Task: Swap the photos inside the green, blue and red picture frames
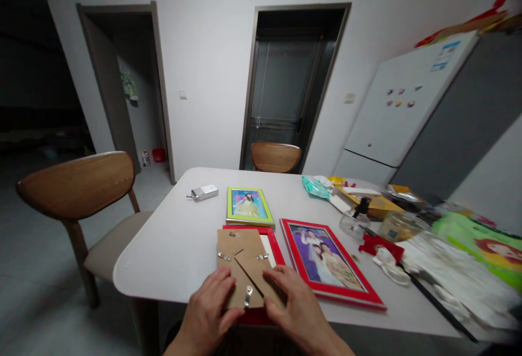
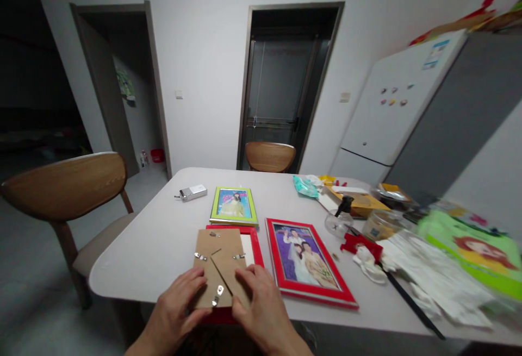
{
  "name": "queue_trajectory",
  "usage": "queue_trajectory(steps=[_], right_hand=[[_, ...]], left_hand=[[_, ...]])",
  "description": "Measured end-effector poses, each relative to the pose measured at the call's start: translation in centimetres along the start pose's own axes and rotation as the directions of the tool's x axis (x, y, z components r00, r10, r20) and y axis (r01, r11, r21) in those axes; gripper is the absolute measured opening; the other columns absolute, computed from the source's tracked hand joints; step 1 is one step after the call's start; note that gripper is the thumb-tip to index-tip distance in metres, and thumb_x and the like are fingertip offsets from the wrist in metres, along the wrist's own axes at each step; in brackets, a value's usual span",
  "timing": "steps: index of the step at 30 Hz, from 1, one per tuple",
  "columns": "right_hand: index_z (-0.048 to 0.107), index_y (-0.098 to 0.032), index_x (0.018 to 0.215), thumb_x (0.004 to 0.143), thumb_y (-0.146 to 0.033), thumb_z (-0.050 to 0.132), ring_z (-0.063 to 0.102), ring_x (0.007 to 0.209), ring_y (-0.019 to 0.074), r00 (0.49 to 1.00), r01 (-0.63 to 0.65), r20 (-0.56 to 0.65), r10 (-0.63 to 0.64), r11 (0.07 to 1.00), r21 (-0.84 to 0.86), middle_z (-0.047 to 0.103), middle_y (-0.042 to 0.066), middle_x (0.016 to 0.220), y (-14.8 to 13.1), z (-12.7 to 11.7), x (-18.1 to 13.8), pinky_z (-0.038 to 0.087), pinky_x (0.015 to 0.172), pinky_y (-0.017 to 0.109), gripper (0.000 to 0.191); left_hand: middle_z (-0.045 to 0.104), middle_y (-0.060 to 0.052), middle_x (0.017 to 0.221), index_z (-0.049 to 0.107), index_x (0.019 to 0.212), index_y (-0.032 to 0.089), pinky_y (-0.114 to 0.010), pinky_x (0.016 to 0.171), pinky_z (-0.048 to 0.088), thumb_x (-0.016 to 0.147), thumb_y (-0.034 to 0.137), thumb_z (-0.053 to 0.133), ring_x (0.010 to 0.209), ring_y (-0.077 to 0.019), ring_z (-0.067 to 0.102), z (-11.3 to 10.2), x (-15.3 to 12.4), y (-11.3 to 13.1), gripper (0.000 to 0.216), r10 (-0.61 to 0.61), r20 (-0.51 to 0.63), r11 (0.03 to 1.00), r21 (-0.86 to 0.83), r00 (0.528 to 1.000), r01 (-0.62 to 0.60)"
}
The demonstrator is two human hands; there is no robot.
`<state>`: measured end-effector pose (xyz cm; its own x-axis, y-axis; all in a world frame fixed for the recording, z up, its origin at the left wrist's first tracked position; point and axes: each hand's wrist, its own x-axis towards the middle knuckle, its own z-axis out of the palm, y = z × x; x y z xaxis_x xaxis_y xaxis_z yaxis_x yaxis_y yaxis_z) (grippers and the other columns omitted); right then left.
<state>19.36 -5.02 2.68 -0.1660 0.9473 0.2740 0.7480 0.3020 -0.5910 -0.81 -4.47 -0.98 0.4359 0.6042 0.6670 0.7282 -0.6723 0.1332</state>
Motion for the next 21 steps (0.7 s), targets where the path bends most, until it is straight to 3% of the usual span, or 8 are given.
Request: queue_trajectory(steps=[5,12,17,21], right_hand=[[0.059,-0.015,0.097,0.063,-0.022,0.050,0.049,0.094,0.0199,0.999,-0.049,0.009,0.050,0.995,-0.092,0.054,0.009,0.099,2.7,-0.4,-0.6,0.037,0.086,0.031,0.035],[0.061,-0.019,0.092,0.062,-0.023,0.053,0.048,0.091,0.0222,1.000,-0.003,-0.028,-0.003,0.977,-0.213,0.055,0.009,0.095,3.3,1.8,0.0,0.037,0.081,0.035,0.032],[0.060,-0.021,0.092,0.068,-0.025,0.050,0.046,0.090,0.0209,0.996,0.080,-0.006,-0.085,0.959,-0.271,0.053,0.007,0.094,3.7,2.0,-0.1,0.037,0.077,0.033,0.026],[0.056,-0.022,0.101,0.076,-0.025,0.041,0.044,0.091,0.0195,0.993,0.112,0.012,-0.115,0.938,-0.329,0.051,0.008,0.099,4.2,1.5,1.0,0.035,0.077,0.031,0.029]], left_hand=[[0.061,-0.014,0.103,0.053,0.098,0.013,-0.035,0.080,0.050,0.066,0.026,0.064,0.095,-0.0237,0.057,2.5,1.0,1.5,0.036,-0.043,0.134,0.995,-0.084,0.990,0.055],[0.064,-0.009,0.095,0.055,0.092,0.015,-0.034,0.084,0.046,0.070,0.016,0.056,0.095,-0.0209,0.056,1.8,1.5,1.3,0.022,-0.168,0.306,0.963,-0.152,0.937,0.222],[0.058,-0.010,0.107,0.054,0.096,0.016,-0.046,0.094,0.033,0.062,0.029,0.065,0.100,-0.0238,0.052,1.0,1.6,1.4,0.038,-0.182,0.363,0.945,-0.193,0.914,0.265],[0.056,-0.010,0.112,0.056,0.092,0.017,-0.047,0.096,0.027,0.055,0.037,0.070,0.104,-0.0249,0.049,1.0,1.5,1.2,0.044,-0.175,0.407,0.942,-0.196,0.897,0.272]])
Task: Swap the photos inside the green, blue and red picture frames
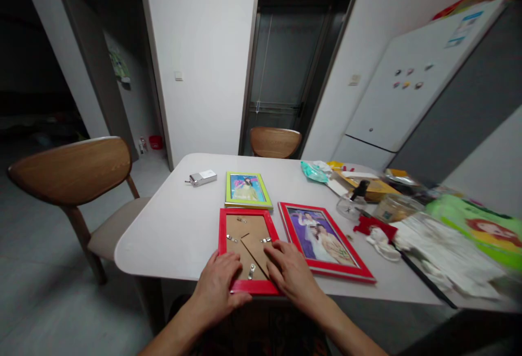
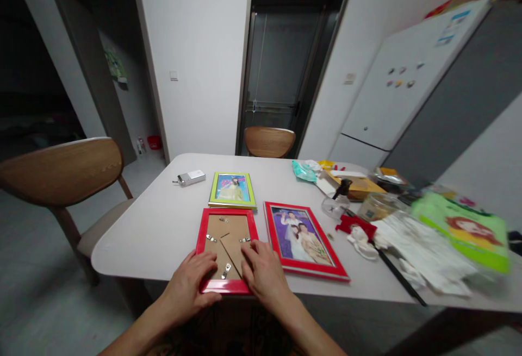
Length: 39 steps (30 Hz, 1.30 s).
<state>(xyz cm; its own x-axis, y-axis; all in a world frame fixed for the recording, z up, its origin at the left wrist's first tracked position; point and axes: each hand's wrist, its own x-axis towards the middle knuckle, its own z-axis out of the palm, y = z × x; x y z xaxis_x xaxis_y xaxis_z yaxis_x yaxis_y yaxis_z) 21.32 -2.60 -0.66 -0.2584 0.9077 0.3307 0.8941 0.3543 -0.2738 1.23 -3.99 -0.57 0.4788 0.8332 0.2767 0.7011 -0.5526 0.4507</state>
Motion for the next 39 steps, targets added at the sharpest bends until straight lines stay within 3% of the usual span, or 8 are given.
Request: queue_trajectory(steps=[7,16,23,33,36,39], right_hand=[[0.060,-0.016,0.083,0.079,-0.023,0.037,0.044,0.082,0.0168,0.997,-0.069,0.013,0.070,0.994,-0.090,0.049,0.008,0.087,0.6,0.7,2.4,0.034,0.074,0.027,0.024],[0.062,-0.014,0.085,0.079,-0.018,0.038,0.048,0.081,0.0142,0.996,-0.078,0.052,0.077,0.997,0.023,0.050,0.007,0.087,1.7,1.1,3.3,0.036,0.074,0.023,0.025],[0.065,-0.018,0.082,0.079,-0.022,0.040,0.051,0.072,0.0132,0.988,-0.147,0.040,0.150,0.986,-0.074,0.051,0.006,0.082,1.7,0.9,4.1,0.038,0.065,0.023,0.025],[0.064,-0.013,0.085,0.078,-0.017,0.036,0.050,0.086,0.0146,0.998,-0.024,0.060,0.022,0.999,0.041,0.052,0.009,0.096,2.5,0.8,2.7,0.038,0.078,0.025,0.029],[0.063,-0.014,0.090,0.078,-0.020,0.040,0.046,0.096,0.0191,1.000,0.011,-0.020,-0.010,0.999,0.033,0.050,0.011,0.103,1.5,0.3,1.8,0.035,0.084,0.032,0.027],[0.063,-0.021,0.091,0.077,-0.023,0.044,0.042,0.100,0.0199,0.990,0.142,-0.026,-0.140,0.985,0.097,0.050,0.009,0.107,-0.2,-0.3,0.6,0.034,0.085,0.035,0.024]], left_hand=[[0.055,-0.009,0.113,0.056,0.079,0.018,-0.044,0.097,0.026,0.057,0.035,0.069,0.106,-0.0231,0.048,0.6,-0.1,-0.3,0.030,-0.020,-0.012,1.000,0.013,1.000,0.020],[0.054,-0.011,0.115,0.055,0.076,0.018,-0.046,0.096,0.026,0.059,0.035,0.068,0.108,-0.0238,0.047,0.6,-0.3,-0.1,0.028,-0.023,-0.004,1.000,0.019,1.000,0.023],[0.055,-0.011,0.113,0.056,0.075,0.018,-0.047,0.095,0.028,0.059,0.033,0.067,0.107,-0.0250,0.048,0.2,-0.2,0.0,0.025,0.000,0.012,0.999,0.032,1.000,0.000],[0.054,-0.012,0.114,0.056,0.077,0.016,-0.047,0.095,0.029,0.061,0.030,0.066,0.108,-0.0250,0.047,0.3,-0.4,0.2,0.024,-0.012,0.014,0.999,0.045,1.000,0.011],[0.055,-0.013,0.113,0.056,0.076,0.016,-0.047,0.096,0.028,0.061,0.029,0.067,0.107,-0.0251,0.047,0.3,-0.4,0.2,0.023,-0.007,0.014,0.999,0.037,1.000,0.007],[0.055,-0.013,0.113,0.056,0.076,0.016,-0.047,0.096,0.028,0.061,0.030,0.067,0.108,-0.0249,0.047,0.2,-0.4,0.2,0.023,-0.003,0.025,1.000,0.029,1.000,0.002]])
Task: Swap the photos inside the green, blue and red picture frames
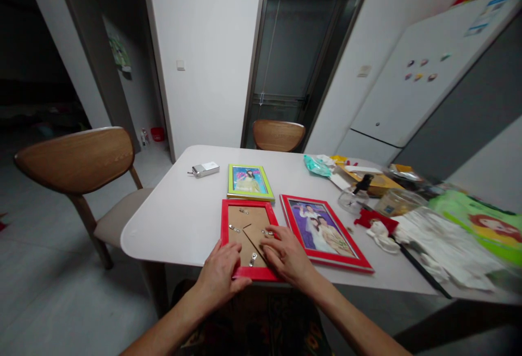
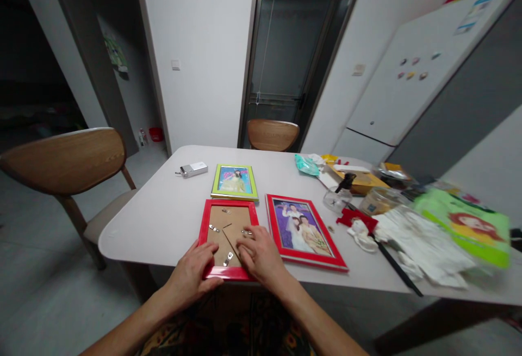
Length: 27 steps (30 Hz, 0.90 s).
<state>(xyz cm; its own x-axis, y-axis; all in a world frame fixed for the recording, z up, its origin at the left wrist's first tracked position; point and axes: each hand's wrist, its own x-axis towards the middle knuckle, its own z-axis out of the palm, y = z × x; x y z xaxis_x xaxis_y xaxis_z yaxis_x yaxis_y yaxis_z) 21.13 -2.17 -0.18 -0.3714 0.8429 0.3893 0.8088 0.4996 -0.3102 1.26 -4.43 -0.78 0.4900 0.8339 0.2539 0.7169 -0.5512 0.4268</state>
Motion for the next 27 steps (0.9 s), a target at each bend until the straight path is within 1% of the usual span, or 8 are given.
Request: queue_trajectory(steps=[2,5,12,15,19,23,25,27], right_hand=[[0.063,-0.025,0.089,0.078,-0.023,0.044,0.043,0.099,0.0183,0.992,0.092,0.076,-0.096,0.994,0.056,0.051,0.006,0.104,-1.3,-0.3,-0.5,0.034,0.084,0.034,0.022],[0.063,-0.027,0.089,0.077,-0.025,0.045,0.040,0.101,0.0191,0.976,0.147,0.157,-0.154,0.988,0.057,0.052,0.005,0.103,-2.7,-0.6,-0.8,0.031,0.086,0.036,0.021],[0.062,-0.026,0.088,0.077,-0.030,0.046,0.039,0.101,0.0194,0.958,0.194,0.202,-0.205,0.978,0.074,0.051,0.004,0.105,-2.8,-1.2,-0.9,0.030,0.086,0.036,0.020],[0.060,-0.026,0.095,0.079,-0.028,0.044,0.042,0.097,0.0181,0.966,0.160,0.190,-0.174,0.983,0.086,0.053,0.004,0.102,-2.4,-0.6,-0.3,0.032,0.084,0.034,0.023],[0.057,-0.019,0.104,0.082,-0.025,0.038,0.048,0.088,0.0156,0.992,0.042,0.118,-0.053,0.995,0.094,0.056,0.007,0.096,-2.3,1.5,2.6,0.037,0.077,0.028,0.029],[0.064,-0.019,0.087,0.079,-0.023,0.043,0.049,0.082,0.0156,0.992,0.014,0.126,-0.014,1.000,-0.001,0.058,0.006,0.082,-2.9,3.4,5.9,0.037,0.074,0.027,0.023],[0.066,-0.019,0.079,0.078,-0.022,0.044,0.050,0.078,0.0150,0.989,0.011,0.148,-0.007,1.000,-0.025,0.059,0.005,0.076,-3.2,4.0,6.9,0.037,0.074,0.026,0.021],[0.066,-0.019,0.077,0.078,-0.021,0.044,0.051,0.077,0.0142,0.991,-0.009,0.134,0.013,0.999,-0.031,0.061,0.004,0.074,-3.3,4.5,7.4,0.036,0.073,0.025,0.022]], left_hand=[[0.055,-0.013,0.113,0.056,0.077,0.016,-0.046,0.096,0.028,0.061,0.031,0.066,0.109,-0.0249,0.046,0.0,0.0,-0.1,0.024,0.001,0.004,1.000,-0.002,1.000,-0.001],[0.054,-0.013,0.113,0.057,0.079,0.016,-0.045,0.096,0.028,0.063,0.034,0.064,0.109,-0.0246,0.046,0.0,0.0,-0.2,0.025,0.003,-0.001,1.000,-0.010,1.000,-0.003],[0.055,-0.012,0.112,0.057,0.081,0.016,-0.045,0.096,0.030,0.065,0.039,0.062,0.108,-0.0244,0.047,0.0,0.0,-0.4,0.029,0.009,-0.014,1.000,-0.029,1.000,-0.010],[0.055,-0.013,0.111,0.057,0.082,0.015,-0.046,0.096,0.029,0.064,0.036,0.063,0.108,-0.0247,0.047,0.1,0.0,-0.4,0.029,0.005,-0.016,1.000,-0.028,1.000,-0.005],[0.057,-0.012,0.108,0.055,0.085,0.015,-0.046,0.096,0.029,0.061,0.032,0.065,0.108,-0.0246,0.046,0.3,-0.1,-0.4,0.031,0.000,-0.022,0.999,-0.042,1.000,0.000],[0.058,-0.010,0.105,0.055,0.079,0.017,-0.045,0.096,0.028,0.061,0.032,0.065,0.107,-0.0240,0.046,0.4,-0.1,-0.5,0.026,0.005,-0.041,0.997,-0.081,0.999,-0.008],[0.059,-0.009,0.103,0.055,0.082,0.017,-0.045,0.095,0.030,0.060,0.032,0.066,0.106,-0.0238,0.047,0.6,-0.2,-0.6,0.029,0.002,-0.060,0.994,-0.105,0.998,-0.008],[0.060,-0.009,0.101,0.055,0.086,0.017,-0.045,0.094,0.031,0.061,0.033,0.065,0.105,-0.0238,0.048,0.7,-0.2,-0.7,0.031,-0.002,-0.079,0.993,-0.121,0.997,-0.008]])
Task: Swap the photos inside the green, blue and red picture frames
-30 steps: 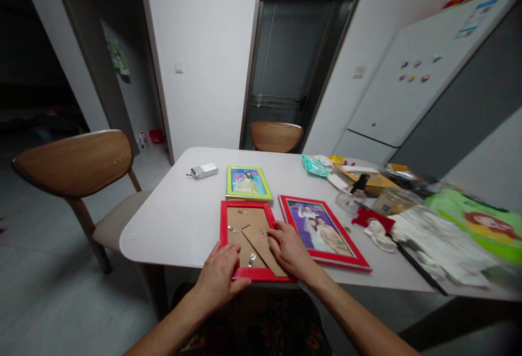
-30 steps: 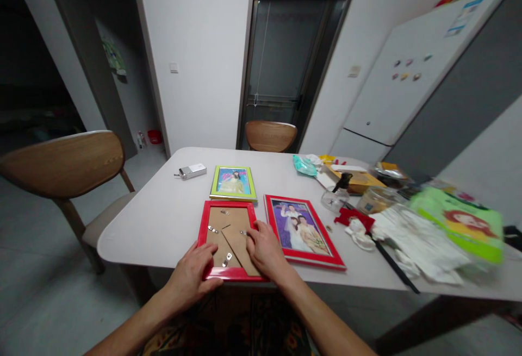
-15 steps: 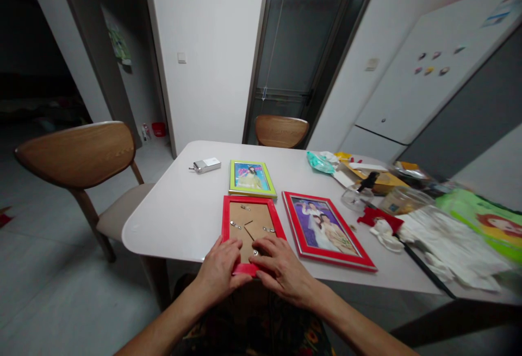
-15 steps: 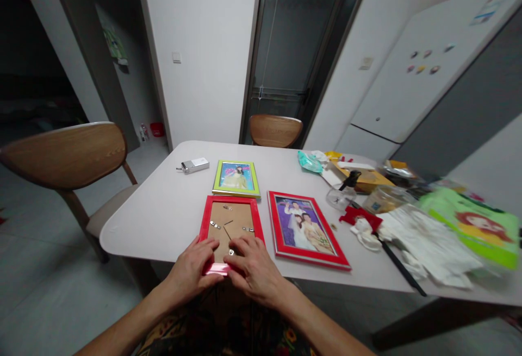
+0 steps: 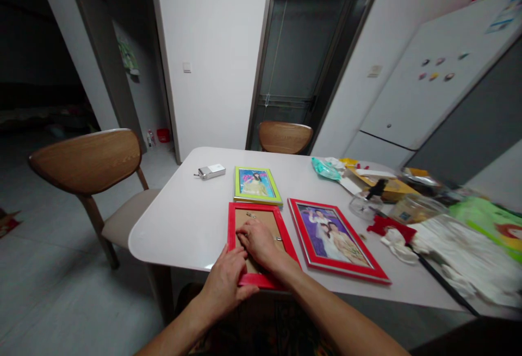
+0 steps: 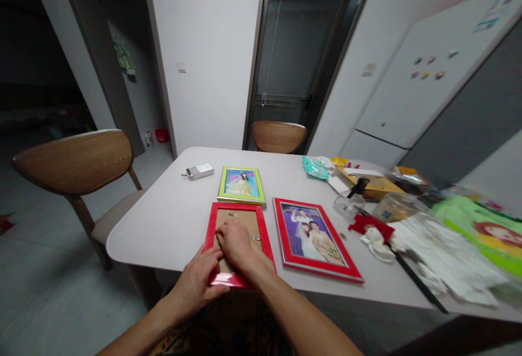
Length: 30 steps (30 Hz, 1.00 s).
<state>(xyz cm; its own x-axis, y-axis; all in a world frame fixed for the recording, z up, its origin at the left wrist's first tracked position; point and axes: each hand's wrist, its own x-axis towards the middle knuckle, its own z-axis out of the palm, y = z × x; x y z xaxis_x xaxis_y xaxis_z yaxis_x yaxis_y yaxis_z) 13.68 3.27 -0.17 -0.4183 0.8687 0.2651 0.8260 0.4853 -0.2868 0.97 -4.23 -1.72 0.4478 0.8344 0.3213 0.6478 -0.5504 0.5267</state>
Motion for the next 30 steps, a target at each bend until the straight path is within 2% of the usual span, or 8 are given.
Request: queue_trajectory(steps=[3,6,12,15,19,22,25,30], right_hand=[[0.065,-0.018,0.078,0.077,-0.018,0.043,0.052,0.074,0.0135,1.000,-0.014,-0.021,0.015,1.000,0.003,0.062,0.004,0.074,0.0,0.4,0.3,0.036,0.072,0.024,0.023],[0.066,-0.018,0.074,0.076,-0.018,0.044,0.053,0.070,0.0130,1.000,0.021,0.010,-0.021,1.000,0.013,0.063,0.003,0.071,0.1,0.7,0.3,0.037,0.069,0.023,0.023],[0.066,-0.019,0.077,0.075,-0.019,0.047,0.054,0.074,0.0131,0.998,0.068,-0.007,-0.068,0.990,0.124,0.065,0.001,0.074,0.5,0.8,-0.1,0.037,0.071,0.023,0.019],[0.064,-0.020,0.080,0.076,-0.023,0.046,0.056,0.070,0.0116,0.998,-0.062,0.015,0.061,0.985,0.159,0.065,0.001,0.076,1.4,0.6,0.5,0.037,0.065,0.020,0.019],[0.064,-0.017,0.078,0.077,-0.026,0.044,0.056,0.071,0.0130,0.963,-0.263,-0.035,0.267,0.960,0.097,0.065,0.004,0.079,3.5,0.3,2.4,0.036,0.062,0.021,0.022],[0.064,-0.016,0.072,0.074,-0.030,0.048,0.056,0.067,0.0143,0.932,-0.358,-0.034,0.360,0.932,0.060,0.065,0.006,0.073,4.9,0.4,3.9,0.034,0.058,0.022,0.021],[0.063,-0.015,0.070,0.070,-0.031,0.051,0.056,0.065,0.0151,0.895,-0.445,-0.027,0.446,0.895,0.030,0.064,0.007,0.071,5.6,0.7,4.8,0.032,0.055,0.022,0.020],[0.063,-0.015,0.072,0.067,-0.027,0.053,0.057,0.069,0.0184,0.855,-0.516,-0.040,0.517,0.856,0.028,0.064,0.010,0.075,5.5,0.5,5.1,0.032,0.054,0.024,0.017]], left_hand=[[0.059,-0.010,0.101,0.055,0.083,0.017,-0.047,0.094,0.030,0.062,0.035,0.064,0.104,-0.0250,0.049,0.1,0.0,-0.2,0.030,0.005,-0.005,1.000,-0.011,1.000,-0.005],[0.060,-0.010,0.101,0.055,0.077,0.016,-0.047,0.095,0.029,0.060,0.034,0.066,0.104,-0.0252,0.048,0.1,-0.1,-0.3,0.027,0.003,0.009,1.000,-0.029,1.000,-0.003],[0.059,-0.011,0.106,0.055,0.074,0.017,-0.047,0.096,0.028,0.061,0.035,0.065,0.105,-0.0251,0.048,-0.1,-0.4,-0.1,0.025,-0.002,-0.001,0.999,-0.043,1.000,0.002],[0.057,-0.011,0.109,0.056,0.074,0.016,-0.047,0.096,0.028,0.060,0.033,0.067,0.106,-0.0253,0.048,-0.1,-0.5,-0.1,0.024,-0.020,0.008,0.999,-0.042,1.000,0.020],[0.056,-0.013,0.111,0.057,0.078,0.015,-0.049,0.095,0.030,0.058,0.030,0.069,0.108,-0.0267,0.046,0.0,-0.5,-0.3,0.028,-0.025,0.025,0.999,-0.030,0.999,0.025],[0.056,-0.014,0.110,0.056,0.090,0.014,-0.050,0.094,0.030,0.058,0.028,0.068,0.108,-0.0273,0.046,0.1,-0.4,-0.3,0.037,-0.026,0.034,1.000,-0.009,0.999,0.026],[0.056,-0.016,0.109,0.049,0.107,0.011,-0.050,0.095,0.031,0.059,0.026,0.066,0.108,-0.0270,0.046,0.0,-0.5,-0.2,0.053,-0.022,0.034,1.000,0.010,0.999,0.021],[0.055,-0.016,0.110,0.047,0.109,0.011,-0.049,0.096,0.030,0.061,0.025,0.063,0.108,-0.0266,0.046,-0.3,-0.8,-0.3,0.053,-0.010,0.038,0.998,0.059,0.999,0.007]])
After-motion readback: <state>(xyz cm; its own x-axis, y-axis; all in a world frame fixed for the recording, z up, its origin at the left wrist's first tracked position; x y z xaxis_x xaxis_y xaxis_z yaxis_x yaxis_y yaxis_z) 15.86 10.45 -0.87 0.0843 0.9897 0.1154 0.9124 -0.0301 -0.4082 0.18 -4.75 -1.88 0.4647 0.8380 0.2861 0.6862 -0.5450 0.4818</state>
